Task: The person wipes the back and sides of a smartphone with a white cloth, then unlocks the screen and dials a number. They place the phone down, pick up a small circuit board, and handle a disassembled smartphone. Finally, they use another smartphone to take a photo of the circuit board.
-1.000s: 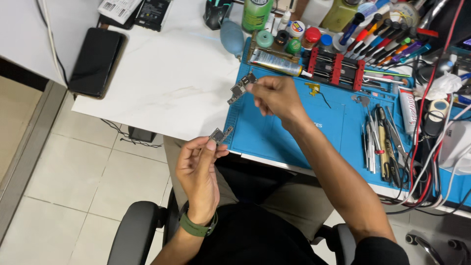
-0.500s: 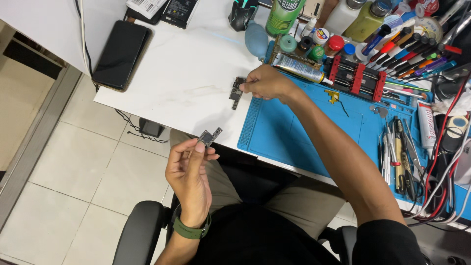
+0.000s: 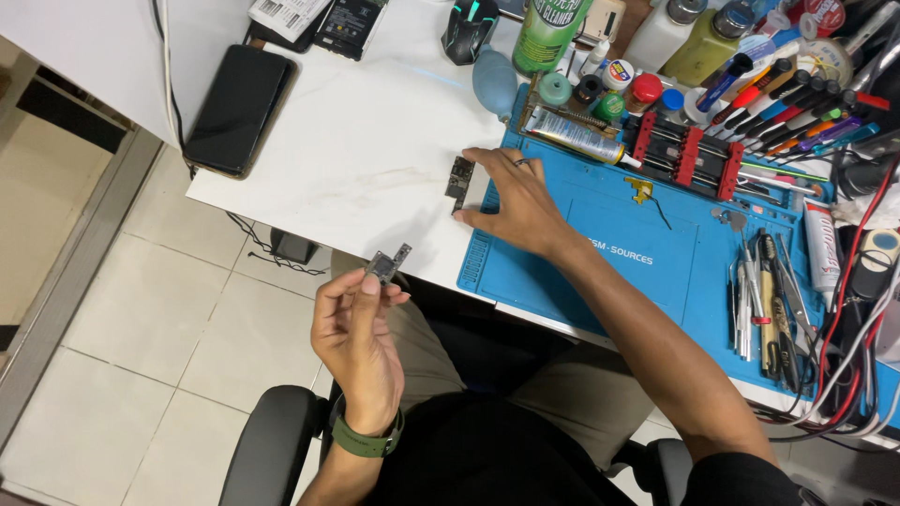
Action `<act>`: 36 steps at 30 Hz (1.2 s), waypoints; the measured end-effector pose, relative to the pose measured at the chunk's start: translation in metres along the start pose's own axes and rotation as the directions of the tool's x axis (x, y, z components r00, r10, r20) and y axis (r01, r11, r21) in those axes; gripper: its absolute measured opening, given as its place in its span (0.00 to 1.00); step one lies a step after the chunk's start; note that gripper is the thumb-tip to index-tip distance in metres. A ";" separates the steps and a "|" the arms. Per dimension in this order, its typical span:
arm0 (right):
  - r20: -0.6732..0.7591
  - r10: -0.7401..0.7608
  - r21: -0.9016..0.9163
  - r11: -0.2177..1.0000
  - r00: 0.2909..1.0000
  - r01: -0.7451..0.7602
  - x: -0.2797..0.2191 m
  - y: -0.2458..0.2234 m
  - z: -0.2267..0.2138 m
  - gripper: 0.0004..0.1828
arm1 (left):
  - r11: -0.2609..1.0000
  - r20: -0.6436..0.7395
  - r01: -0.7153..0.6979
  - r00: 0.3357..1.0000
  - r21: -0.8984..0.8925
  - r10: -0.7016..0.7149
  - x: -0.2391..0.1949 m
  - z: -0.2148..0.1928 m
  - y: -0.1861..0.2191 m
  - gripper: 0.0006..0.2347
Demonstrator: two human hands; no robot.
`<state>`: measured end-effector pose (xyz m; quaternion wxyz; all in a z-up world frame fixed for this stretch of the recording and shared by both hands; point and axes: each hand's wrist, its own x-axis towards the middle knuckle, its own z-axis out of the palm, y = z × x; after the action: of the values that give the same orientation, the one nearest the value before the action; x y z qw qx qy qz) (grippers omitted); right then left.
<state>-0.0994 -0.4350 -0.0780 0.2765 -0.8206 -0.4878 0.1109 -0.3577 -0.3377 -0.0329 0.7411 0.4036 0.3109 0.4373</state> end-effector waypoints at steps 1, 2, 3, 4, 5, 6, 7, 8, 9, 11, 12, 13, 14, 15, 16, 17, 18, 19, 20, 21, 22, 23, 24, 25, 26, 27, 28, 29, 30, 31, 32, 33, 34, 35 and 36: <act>0.004 -0.010 0.004 1.000 1.000 0.010 -0.002 -0.001 0.002 0.45 | 1.000 -0.009 -0.007 1.000 0.002 0.007 0.003 -0.003 0.002 0.05; -0.043 -0.048 -0.054 0.998 0.998 0.045 -0.003 -0.002 0.004 0.44 | 0.998 -0.054 -0.050 0.997 -0.044 0.048 0.005 -0.006 0.005 0.05; -0.086 -0.092 -0.114 0.990 0.992 0.082 -0.003 -0.003 0.006 0.42 | 0.991 -0.104 -0.098 0.991 -0.091 0.089 0.008 -0.010 0.007 0.04; -0.080 -0.106 -0.111 0.989 0.991 0.096 0.003 -0.018 0.013 0.42 | 0.990 -0.116 -0.109 0.988 -0.090 0.098 0.012 -0.013 0.013 0.04; -0.037 -0.173 -0.153 0.974 0.984 0.166 0.008 -0.032 0.020 0.44 | 0.987 -0.164 -0.142 0.978 -0.072 0.129 0.015 -0.018 0.018 0.04; 0.008 -0.239 -0.191 0.953 0.971 0.236 0.011 -0.047 0.027 0.48 | 0.983 -0.211 -0.174 0.964 -0.052 0.160 0.018 -0.022 0.024 0.04; 0.008 -0.244 -0.191 0.952 0.970 0.241 0.022 -0.070 0.040 0.48 | 0.982 -0.213 -0.179 0.963 -0.052 0.164 0.019 -0.023 0.030 0.04; 0.095 -0.249 -0.137 0.956 0.964 0.260 0.033 -0.093 0.052 0.48 | 0.979 -0.257 -0.201 0.949 -0.044 0.183 0.020 -0.023 0.035 0.05; 0.179 -0.252 -0.082 0.959 0.951 0.270 0.043 -0.117 0.064 0.48 | 0.975 -0.295 -0.221 0.934 -0.035 0.201 0.022 -0.023 0.041 0.06; 0.163 -0.319 -0.111 0.934 0.934 0.339 0.050 -0.145 0.110 0.51 | 0.966 -0.298 -0.256 0.926 -0.043 0.232 0.020 -0.031 0.048 0.07; 0.152 -0.383 -0.141 0.904 0.911 0.404 0.055 -0.160 0.133 0.53 | 0.957 -0.304 -0.287 0.917 -0.051 0.259 0.021 -0.034 0.052 0.07; 0.146 -0.384 -0.142 0.904 0.912 0.404 0.040 -0.174 0.128 0.53 | 0.956 -0.300 -0.290 0.917 -0.051 0.262 0.022 -0.040 0.057 0.07; 0.347 -0.413 0.091 0.909 0.842 0.408 0.026 -0.187 0.123 0.29 | 0.947 -0.305 -0.322 0.901 0.010 0.309 0.025 -0.045 0.061 0.07; 0.516 -0.470 0.314 0.882 0.716 0.352 0.012 -0.200 0.118 0.29 | 0.933 -0.312 -0.352 0.881 0.069 0.356 0.028 -0.050 0.064 0.07; 0.515 -0.471 0.312 0.881 0.716 0.356 0.014 -0.194 0.117 0.29 | 0.932 -0.312 -0.356 0.880 0.066 0.358 0.036 -0.052 0.062 0.07; 0.325 -0.440 0.378 0.872 0.837 0.311 0.016 -0.188 0.117 0.25 | 0.942 -0.276 -0.318 0.900 0.111 0.336 0.044 -0.053 0.060 0.07; 0.125 -0.372 0.449 0.848 0.920 0.282 0.017 -0.182 0.116 0.22 | 0.947 -0.241 -0.280 0.919 0.157 0.311 0.051 -0.055 0.059 0.07; 0.127 -0.378 0.447 0.847 0.917 0.287 0.024 -0.171 0.101 0.22 | 0.947 -0.245 -0.283 0.917 0.153 0.314 0.058 -0.050 0.046 0.07; 0.079 -0.148 0.721 0.691 0.986 0.046 0.032 -0.160 0.085 0.16 | 0.955 -0.187 -0.222 0.948 0.195 0.258 0.065 -0.044 0.033 0.06; 0.112 0.094 0.907 0.396 0.989 -0.140 0.040 -0.149 0.068 0.12 | 0.957 -0.127 -0.165 0.972 0.239 0.199 0.073 -0.038 0.021 0.05; 0.109 0.088 0.906 0.400 0.990 -0.136 0.039 -0.140 0.055 0.12 | 0.957 -0.128 -0.171 0.970 0.235 0.205 0.076 -0.024 0.014 0.05; 0.127 0.141 0.917 0.362 0.982 -0.170 0.037 -0.130 0.041 0.15 | 0.971 -0.039 -0.118 0.991 0.210 0.129 0.077 -0.010 0.006 0.05; 0.146 0.193 0.925 0.321 0.970 -0.203 0.035 -0.120 0.027 0.24 | 0.980 0.052 -0.062 0.997 0.190 0.053 0.079 0.005 -0.002 0.06; 0.144 0.187 0.924 0.327 0.972 -0.200 0.032 -0.110 0.023 0.24 | 0.981 0.050 -0.067 0.997 0.184 0.059 0.087 0.014 -0.005 0.06; 0.089 0.290 0.918 0.346 0.953 -0.191 0.028 -0.100 0.018 0.19 | 0.972 0.173 -0.031 0.985 0.233 -0.010 0.096 0.023 -0.009 0.06; 0.032 0.388 0.912 0.366 0.921 -0.186 0.024 -0.088 0.014 0.14 | 0.959 0.288 -0.001 0.954 0.285 -0.084 0.103 0.032 -0.013 0.07; 0.031 0.383 0.910 0.372 0.923 -0.185 0.023 -0.074 0.010 0.14 | 0.960 0.286 -0.004 0.955 0.279 -0.079 0.131 0.042 -0.017 0.07; 0.013 0.434 0.915 0.358 0.901 -0.186 0.021 -0.061 0.008 0.14 | 0.864 0.332 -0.196 0.942 0.463 0.035 0.158 0.050 -0.022 0.05; -0.004 0.483 0.921 0.343 0.875 -0.185 0.018 -0.047 0.005 0.14 | 0.699 0.398 -0.371 0.908 0.611 0.133 0.185 0.058 -0.026 0.05; -0.004 0.483 0.920 0.344 0.876 -0.186 0.017 -0.048 -0.003 0.14 | 0.700 0.398 -0.370 0.908 0.611 0.133 0.222 0.068 -0.023 0.05; 0.040 0.530 0.912 0.328 0.847 -0.249 0.016 -0.050 -0.011 0.13 | 0.487 0.473 -0.530 0.846 0.695 0.246 0.260 0.078 -0.019 0.10; 0.081 0.575 0.900 0.309 0.814 -0.308 0.015 -0.051 -0.020 0.11 | 0.234 0.563 -0.643 0.758 0.729 0.328 0.298 0.089 -0.015 0.17; 0.079 0.575 0.899 0.312 0.815 -0.307 0.020 -0.052 -0.019 0.11 | 0.236 0.563 -0.644 0.758 0.728 0.330 0.318 0.097 -0.008 0.17; 0.119 0.589 0.910 0.259 0.800 -0.325 0.025 -0.055 -0.017 0.09 | 0.022 0.615 -0.636 0.754 0.771 0.229 0.339 0.105 0.000 0.24; 0.159 0.600 0.917 0.205 0.784 -0.343 0.031 -0.057 -0.016 0.07 | -0.196 0.642 -0.616 0.757 0.763 0.119 0.360 0.114 0.008 0.31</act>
<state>-0.1188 -0.3929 -0.0299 0.6870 -0.6401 -0.0290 0.3428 -0.1158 -0.0487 -0.0101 0.0870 0.9438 0.2498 0.1980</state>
